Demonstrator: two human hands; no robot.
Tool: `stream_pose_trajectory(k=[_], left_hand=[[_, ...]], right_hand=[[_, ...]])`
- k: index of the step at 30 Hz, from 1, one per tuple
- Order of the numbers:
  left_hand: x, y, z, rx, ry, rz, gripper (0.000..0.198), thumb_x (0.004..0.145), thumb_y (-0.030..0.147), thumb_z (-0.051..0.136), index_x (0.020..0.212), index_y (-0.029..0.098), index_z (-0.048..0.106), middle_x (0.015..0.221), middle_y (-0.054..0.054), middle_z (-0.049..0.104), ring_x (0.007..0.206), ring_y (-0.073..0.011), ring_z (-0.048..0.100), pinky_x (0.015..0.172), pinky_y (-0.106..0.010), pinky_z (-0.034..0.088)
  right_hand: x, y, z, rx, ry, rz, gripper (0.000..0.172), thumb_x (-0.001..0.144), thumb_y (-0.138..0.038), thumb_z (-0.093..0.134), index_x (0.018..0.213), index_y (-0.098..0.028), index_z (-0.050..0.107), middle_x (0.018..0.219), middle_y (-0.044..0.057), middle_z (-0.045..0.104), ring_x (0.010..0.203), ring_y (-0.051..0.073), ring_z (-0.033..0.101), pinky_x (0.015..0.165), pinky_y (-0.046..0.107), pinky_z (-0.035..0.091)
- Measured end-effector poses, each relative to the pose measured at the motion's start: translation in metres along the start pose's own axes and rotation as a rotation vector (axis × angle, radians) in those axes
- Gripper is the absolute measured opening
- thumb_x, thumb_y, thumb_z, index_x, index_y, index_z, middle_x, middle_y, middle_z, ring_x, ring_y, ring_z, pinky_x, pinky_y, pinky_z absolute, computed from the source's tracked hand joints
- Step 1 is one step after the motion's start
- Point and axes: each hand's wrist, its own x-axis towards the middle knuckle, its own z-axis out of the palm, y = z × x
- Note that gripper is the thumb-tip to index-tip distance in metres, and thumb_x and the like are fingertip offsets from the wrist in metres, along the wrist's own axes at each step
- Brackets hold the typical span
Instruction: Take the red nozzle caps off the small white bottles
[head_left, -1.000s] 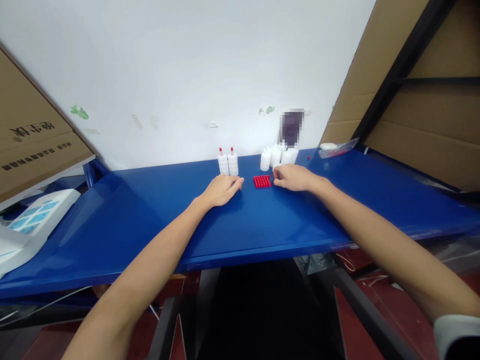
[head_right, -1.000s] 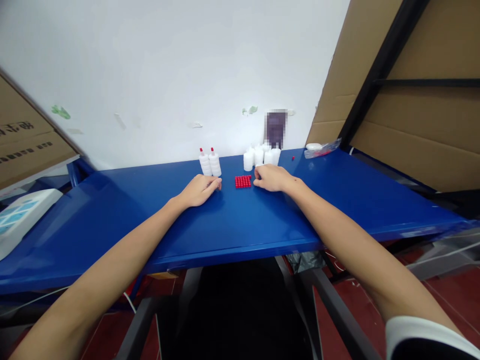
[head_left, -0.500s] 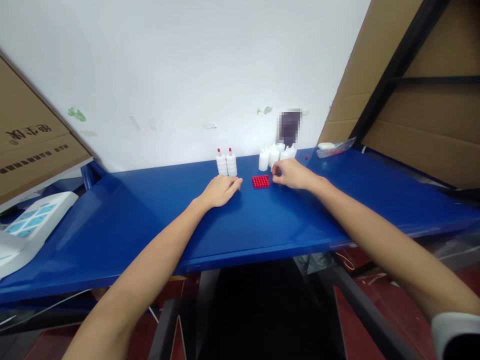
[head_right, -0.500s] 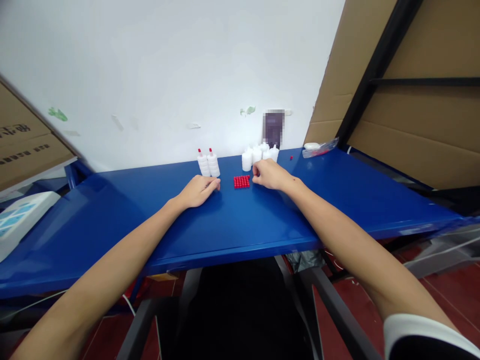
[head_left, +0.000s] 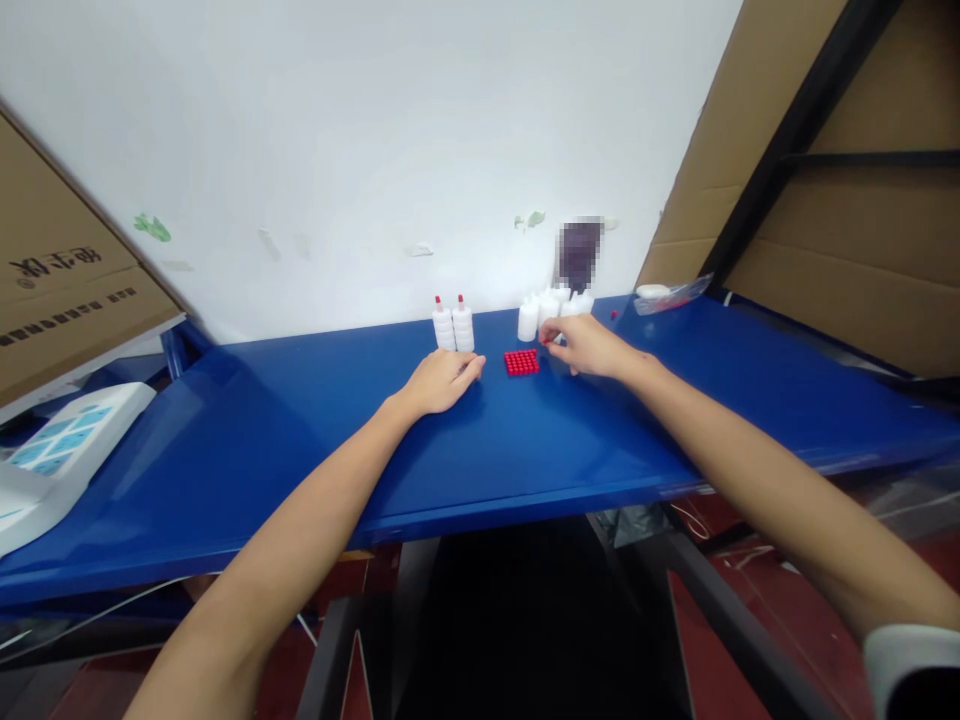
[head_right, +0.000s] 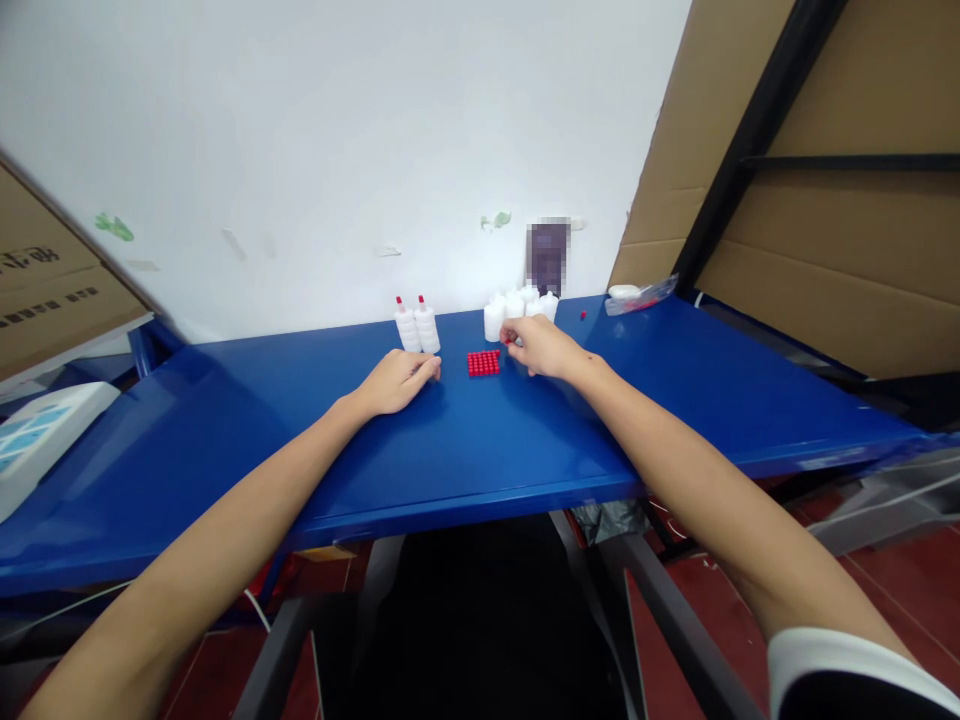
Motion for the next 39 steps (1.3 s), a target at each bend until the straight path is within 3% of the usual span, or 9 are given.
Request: stream_pose_trajectory(k=[5,8,11,18,27,32,39], left_hand=[[0.0,0.0,0.0,0.002,0.001,-0.004,0.053,0.105,0.046,0.03,0.079,0.019,0.068,0.078,-0.003,0.072,0.072,-0.0189,0.064,0.073,-0.03,0.043],[0.0,0.0,0.0,0.005,0.001,0.002,0.053,0.105,0.046,0.03,0.079,0.019,0.067,0.078,-0.003,0.072,0.072,-0.0191,0.064,0.072,-0.03,0.043],[0.0,0.0,0.0,0.008,-0.002,0.002,0.053,0.105,0.046,0.03,0.079,0.019,0.068,0.079,-0.003,0.073,0.073,-0.0193,0.065,0.073,-0.03,0.044],[0.0,0.0,0.0,0.004,0.0,-0.001,0.052,0.105,0.045,0.031,0.078,0.019,0.067,0.078,-0.003,0.072,0.073,-0.0192,0.065,0.073,-0.03,0.043],[0.0,0.0,0.0,0.01,-0.001,0.002,0.052,0.105,0.045,0.031,0.079,0.019,0.068,0.078,-0.004,0.072,0.071,-0.0188,0.064,0.072,-0.03,0.043],[0.0,0.001,0.0,0.005,-0.003,0.002,0.053,0.105,0.045,0.03,0.078,0.019,0.067,0.078,-0.003,0.072,0.071,-0.0187,0.064,0.072,-0.03,0.042],[0.0,0.001,0.0,0.02,-0.002,-0.01,0.053,0.105,0.045,0.031,0.079,0.018,0.069,0.077,-0.004,0.072,0.072,-0.0195,0.066,0.073,-0.03,0.043]], right_hand=[[0.001,0.002,0.0,-0.012,-0.005,0.003,0.014,0.095,-0.018,0.056,0.107,-0.017,0.062,0.116,0.011,0.073,0.047,0.009,0.059,0.059,0.029,0.05],[0.004,0.002,0.0,-0.099,-0.008,-0.051,0.008,0.091,-0.018,0.062,0.096,-0.016,0.068,0.101,0.008,0.076,0.072,0.016,0.069,0.075,0.03,0.052],[0.006,0.001,0.002,-0.128,-0.019,-0.076,0.008,0.087,-0.017,0.065,0.09,-0.017,0.072,0.095,0.006,0.077,0.088,0.02,0.07,0.085,0.031,0.051],[0.003,-0.004,0.005,-0.038,-0.059,0.02,0.02,0.086,-0.01,0.061,0.102,-0.014,0.071,0.091,0.005,0.076,0.06,0.012,0.064,0.067,0.027,0.052],[0.006,0.006,0.005,-0.147,-0.004,-0.029,0.016,0.086,-0.017,0.064,0.102,-0.017,0.066,0.089,0.005,0.074,0.077,0.017,0.065,0.071,0.027,0.046],[0.007,0.006,0.004,-0.243,-0.057,-0.023,0.008,0.087,-0.02,0.06,0.09,-0.018,0.068,0.082,0.005,0.07,0.075,0.018,0.062,0.068,0.027,0.042],[0.006,0.003,0.008,-0.26,-0.039,-0.037,0.008,0.089,-0.022,0.059,0.089,-0.019,0.067,0.081,0.004,0.069,0.071,0.016,0.059,0.064,0.028,0.038]])
